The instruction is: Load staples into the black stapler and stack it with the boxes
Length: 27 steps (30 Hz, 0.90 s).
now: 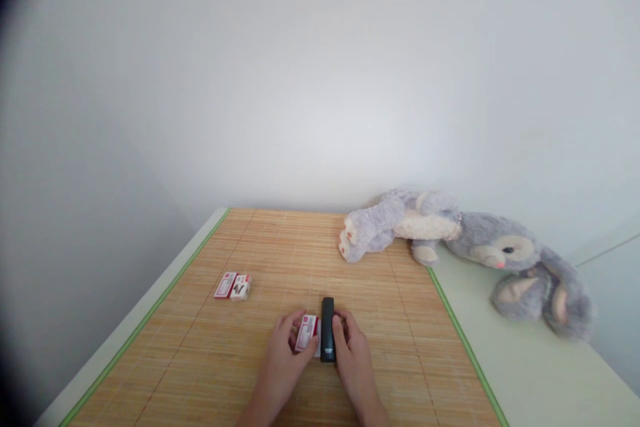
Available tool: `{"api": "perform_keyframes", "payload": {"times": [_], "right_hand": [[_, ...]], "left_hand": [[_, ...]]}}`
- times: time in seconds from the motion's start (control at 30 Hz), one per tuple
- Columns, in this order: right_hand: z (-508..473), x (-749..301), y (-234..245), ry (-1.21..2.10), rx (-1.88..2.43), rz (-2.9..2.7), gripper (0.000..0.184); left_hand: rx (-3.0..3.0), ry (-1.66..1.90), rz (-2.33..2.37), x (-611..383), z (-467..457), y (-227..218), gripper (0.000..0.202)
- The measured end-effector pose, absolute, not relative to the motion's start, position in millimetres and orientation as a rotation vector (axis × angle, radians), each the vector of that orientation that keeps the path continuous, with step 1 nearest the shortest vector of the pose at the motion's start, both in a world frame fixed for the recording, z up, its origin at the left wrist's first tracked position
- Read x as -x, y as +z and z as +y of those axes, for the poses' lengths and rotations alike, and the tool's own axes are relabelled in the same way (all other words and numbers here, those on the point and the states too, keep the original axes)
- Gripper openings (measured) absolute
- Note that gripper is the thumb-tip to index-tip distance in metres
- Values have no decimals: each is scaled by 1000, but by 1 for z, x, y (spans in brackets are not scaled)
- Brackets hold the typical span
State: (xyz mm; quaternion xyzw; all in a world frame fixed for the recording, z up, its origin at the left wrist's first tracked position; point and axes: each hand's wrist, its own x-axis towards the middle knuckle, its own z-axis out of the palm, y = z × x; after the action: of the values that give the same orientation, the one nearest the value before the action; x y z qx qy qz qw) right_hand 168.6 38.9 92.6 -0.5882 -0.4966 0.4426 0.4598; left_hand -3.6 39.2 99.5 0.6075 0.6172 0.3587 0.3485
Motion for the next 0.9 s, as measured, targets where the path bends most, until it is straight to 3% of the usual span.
{"api": "perform_keyframes", "payload": {"times": [0.13, 0.27, 0.43, 0.57, 0.6, 0.67, 0.7, 0.9], "right_hand": [[37, -170, 96, 1086, 1439, -1219, 52], [36, -169, 97, 1075, 1440, -1227, 51], [37, -169, 96, 1096, 1438, -1218, 53], [35, -169, 97, 1130, 1425, -1208, 55], [35, -169, 97, 1132, 1426, -1205, 56], [34, -169, 98, 1111, 1443, -1197, 59], [33, -168, 99, 1096, 1455, -1194, 60], [31, -166, 108, 1077, 1481, -1162, 64]], "left_hand": [[-1609, 800, 1521, 14, 42, 108, 63], [-1915, 704, 1317, 38, 51, 121, 91], [-2091, 638, 1203, 26, 59, 128, 64], [-2083, 724, 1282, 42, 64, 127, 78], [-2064, 777, 1348, 57, 68, 127, 74], [-2000, 915, 1539, 98, 80, 127, 43], [-1962, 971, 1633, 121, 88, 127, 40], [-1989, 903, 1927, 218, 128, 110, 65]]}}
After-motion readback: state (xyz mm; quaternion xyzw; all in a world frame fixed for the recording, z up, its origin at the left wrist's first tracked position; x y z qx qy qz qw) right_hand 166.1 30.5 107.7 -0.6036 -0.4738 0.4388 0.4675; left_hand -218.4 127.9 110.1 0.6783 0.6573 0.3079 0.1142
